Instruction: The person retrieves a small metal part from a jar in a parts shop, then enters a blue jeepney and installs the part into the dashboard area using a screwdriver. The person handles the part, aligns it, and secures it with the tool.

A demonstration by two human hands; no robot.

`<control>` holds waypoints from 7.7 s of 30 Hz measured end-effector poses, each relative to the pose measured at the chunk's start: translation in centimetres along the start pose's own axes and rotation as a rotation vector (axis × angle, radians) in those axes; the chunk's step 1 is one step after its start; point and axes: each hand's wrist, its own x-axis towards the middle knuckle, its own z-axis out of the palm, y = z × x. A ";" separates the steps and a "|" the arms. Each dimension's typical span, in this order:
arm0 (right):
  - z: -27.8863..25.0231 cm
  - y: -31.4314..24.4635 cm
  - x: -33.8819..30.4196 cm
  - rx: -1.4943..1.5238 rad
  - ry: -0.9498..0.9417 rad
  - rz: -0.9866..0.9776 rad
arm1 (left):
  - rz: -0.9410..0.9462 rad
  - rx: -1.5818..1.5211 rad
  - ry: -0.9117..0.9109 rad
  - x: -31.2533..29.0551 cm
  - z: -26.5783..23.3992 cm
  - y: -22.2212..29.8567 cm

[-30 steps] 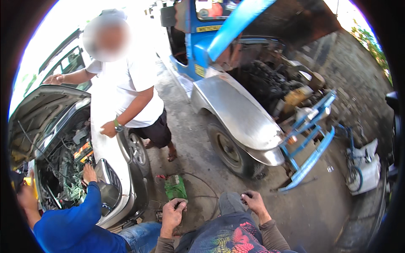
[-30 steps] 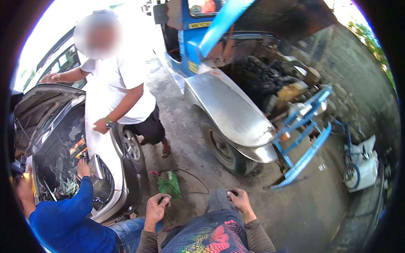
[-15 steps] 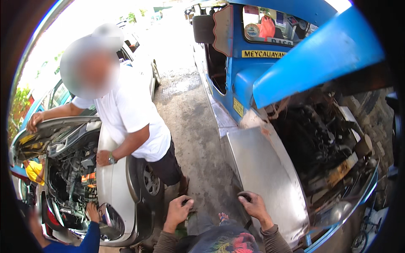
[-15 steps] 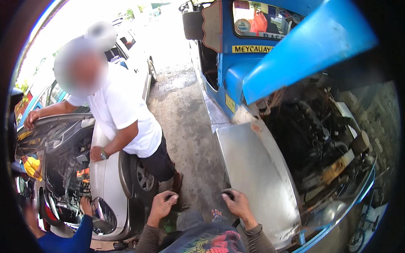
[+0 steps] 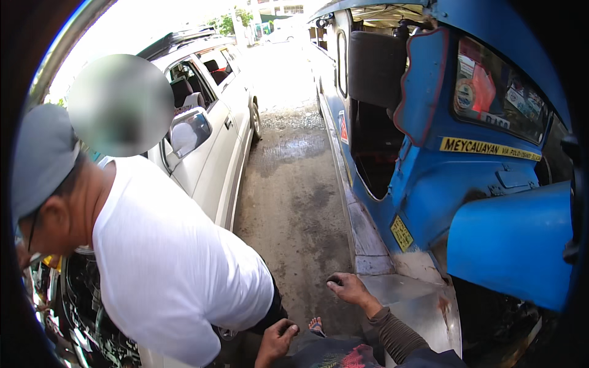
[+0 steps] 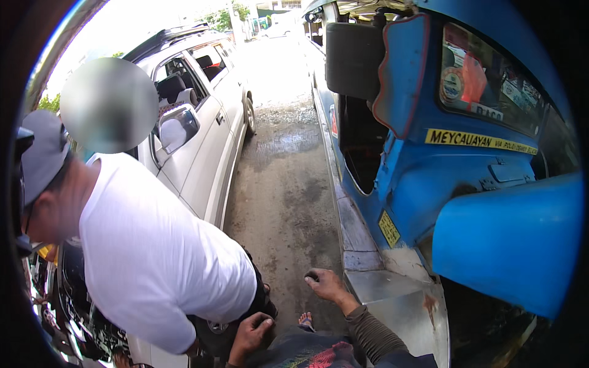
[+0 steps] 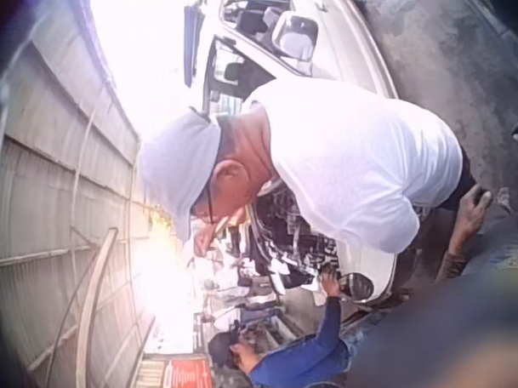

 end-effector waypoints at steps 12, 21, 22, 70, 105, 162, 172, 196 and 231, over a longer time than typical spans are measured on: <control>2.6 21.6 30.3 -0.400 -0.706 0.072 | -0.154 -0.565 0.174 23.8 -0.5 3.6; -10.9 26.3 50.0 -0.406 -0.803 0.616 | 0.021 -0.537 0.189 59.4 -3.2 11.2; -11.1 27.5 50.1 -0.252 -0.719 0.573 | 0.058 -0.469 0.067 63.4 -3.3 14.1; -66.6 16.2 50.6 -0.073 1.655 0.467 | 1.282 0.944 0.200 142.7 53.1 66.4; -114.9 20.9 31.1 -0.072 2.491 0.692 | 0.994 1.306 0.274 134.8 51.2 67.0; -123.8 25.3 33.6 0.292 2.854 1.633 | 2.497 1.250 -0.374 147.4 138.0 97.8; -126.0 28.1 33.7 -0.262 2.513 2.088 | 2.368 1.180 -0.714 149.4 137.9 97.6; -116.3 35.0 39.9 -1.378 3.178 1.218 | 1.022 0.227 -2.272 104.0 154.8 85.1; -117.6 87.0 12.5 0.337 3.291 0.126 | 1.178 0.708 -2.672 78.4 165.3 57.4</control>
